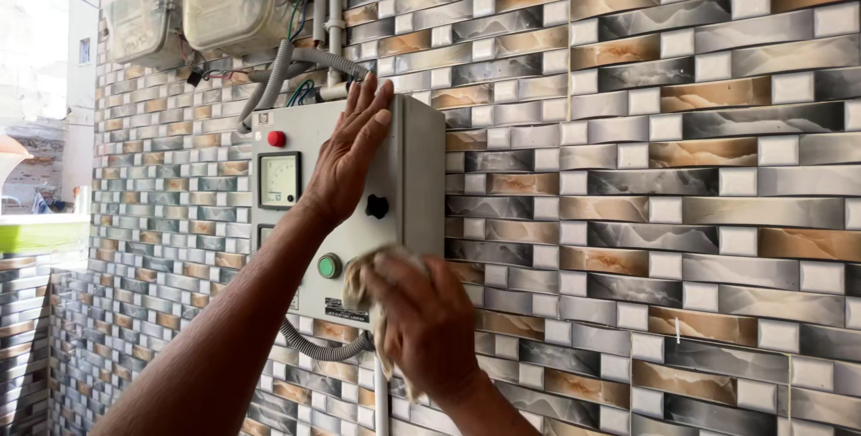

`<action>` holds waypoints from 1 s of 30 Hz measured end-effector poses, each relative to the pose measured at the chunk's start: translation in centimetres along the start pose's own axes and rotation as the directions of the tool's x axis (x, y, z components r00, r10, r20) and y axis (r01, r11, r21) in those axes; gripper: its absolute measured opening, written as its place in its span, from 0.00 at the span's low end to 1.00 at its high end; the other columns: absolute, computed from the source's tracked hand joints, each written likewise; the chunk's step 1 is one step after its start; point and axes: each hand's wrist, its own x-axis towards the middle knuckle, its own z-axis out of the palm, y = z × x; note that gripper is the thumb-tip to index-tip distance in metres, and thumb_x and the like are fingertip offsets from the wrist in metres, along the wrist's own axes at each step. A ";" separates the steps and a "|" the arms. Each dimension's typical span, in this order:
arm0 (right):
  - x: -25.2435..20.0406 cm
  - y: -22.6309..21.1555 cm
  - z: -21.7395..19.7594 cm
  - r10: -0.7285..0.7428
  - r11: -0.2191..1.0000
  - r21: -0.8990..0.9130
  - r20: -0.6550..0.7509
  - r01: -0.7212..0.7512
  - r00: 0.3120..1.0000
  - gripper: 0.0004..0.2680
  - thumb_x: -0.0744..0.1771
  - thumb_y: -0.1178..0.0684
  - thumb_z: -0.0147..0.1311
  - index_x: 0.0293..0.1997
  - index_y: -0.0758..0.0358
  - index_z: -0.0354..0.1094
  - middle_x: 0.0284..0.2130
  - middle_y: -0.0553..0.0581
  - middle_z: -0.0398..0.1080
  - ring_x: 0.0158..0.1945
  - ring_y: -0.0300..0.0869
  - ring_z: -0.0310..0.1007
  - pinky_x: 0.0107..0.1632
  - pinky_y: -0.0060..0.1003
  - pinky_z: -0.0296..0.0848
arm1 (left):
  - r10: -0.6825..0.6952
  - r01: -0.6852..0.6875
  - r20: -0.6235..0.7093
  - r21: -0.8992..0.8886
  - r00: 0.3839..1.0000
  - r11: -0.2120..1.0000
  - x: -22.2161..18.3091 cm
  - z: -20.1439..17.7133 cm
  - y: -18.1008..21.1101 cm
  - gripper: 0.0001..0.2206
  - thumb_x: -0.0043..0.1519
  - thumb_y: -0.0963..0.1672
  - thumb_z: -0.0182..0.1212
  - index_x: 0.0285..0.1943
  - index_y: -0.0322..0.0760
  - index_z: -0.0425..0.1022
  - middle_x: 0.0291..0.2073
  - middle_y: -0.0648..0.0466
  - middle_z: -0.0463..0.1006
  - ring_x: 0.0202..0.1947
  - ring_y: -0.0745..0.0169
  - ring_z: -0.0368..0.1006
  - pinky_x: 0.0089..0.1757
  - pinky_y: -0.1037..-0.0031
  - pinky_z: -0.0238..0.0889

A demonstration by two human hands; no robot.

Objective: The person wipes the exterior surfaces, buttons, and meters of an electrical control box mounted on a tiled wall using a cloth.

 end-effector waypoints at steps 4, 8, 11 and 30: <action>0.7 0.9 0.0 0.081 0.997 0.017 0.009 -0.081 0.997 0.13 0.63 0.63 0.55 0.51 0.54 0.77 0.50 0.53 0.76 0.50 0.48 0.74 0.52 0.43 0.77 | -0.007 0.007 0.011 -0.021 1.000 1.000 0.1 0.3 -0.1 0.31 0.70 0.58 0.38 0.80 0.46 0.57 0.82 0.50 0.44 0.82 0.52 0.31 0.73 0.59 0.26; 1.0 0.9 0.3 0.100 0.995 -0.009 0.016 -0.099 0.995 0.15 0.62 0.63 0.55 0.52 0.55 0.77 0.50 0.55 0.76 0.50 0.51 0.73 0.50 0.42 0.78 | -0.012 0.010 0.053 0.049 0.999 0.999 0.0 0.2 -0.4 0.32 0.70 0.59 0.36 0.81 0.47 0.51 0.82 0.50 0.38 0.82 0.52 0.26 0.72 0.56 0.21; -1.1 -0.1 -0.4 -0.051 0.997 -0.054 0.090 0.056 0.995 0.11 0.65 0.59 0.60 0.52 0.53 0.76 0.50 0.53 0.76 0.51 0.50 0.73 0.51 0.41 0.78 | -0.009 0.002 0.075 0.087 0.997 0.996 0.0 0.5 -0.4 0.33 0.70 0.60 0.34 0.83 0.48 0.47 0.83 0.50 0.35 0.82 0.52 0.23 0.72 0.55 0.19; 0.3 -1.9 1.1 -0.215 0.968 -0.077 0.255 0.241 0.943 0.08 0.60 0.64 0.57 0.33 0.55 0.79 0.46 0.51 0.77 0.52 0.50 0.72 0.51 0.46 0.74 | -0.082 0.088 -0.193 0.024 0.978 0.996 -16.1 0.7 -0.4 0.24 0.76 0.51 0.37 0.76 0.38 0.65 0.77 0.43 0.61 0.80 0.45 0.54 0.72 0.60 0.49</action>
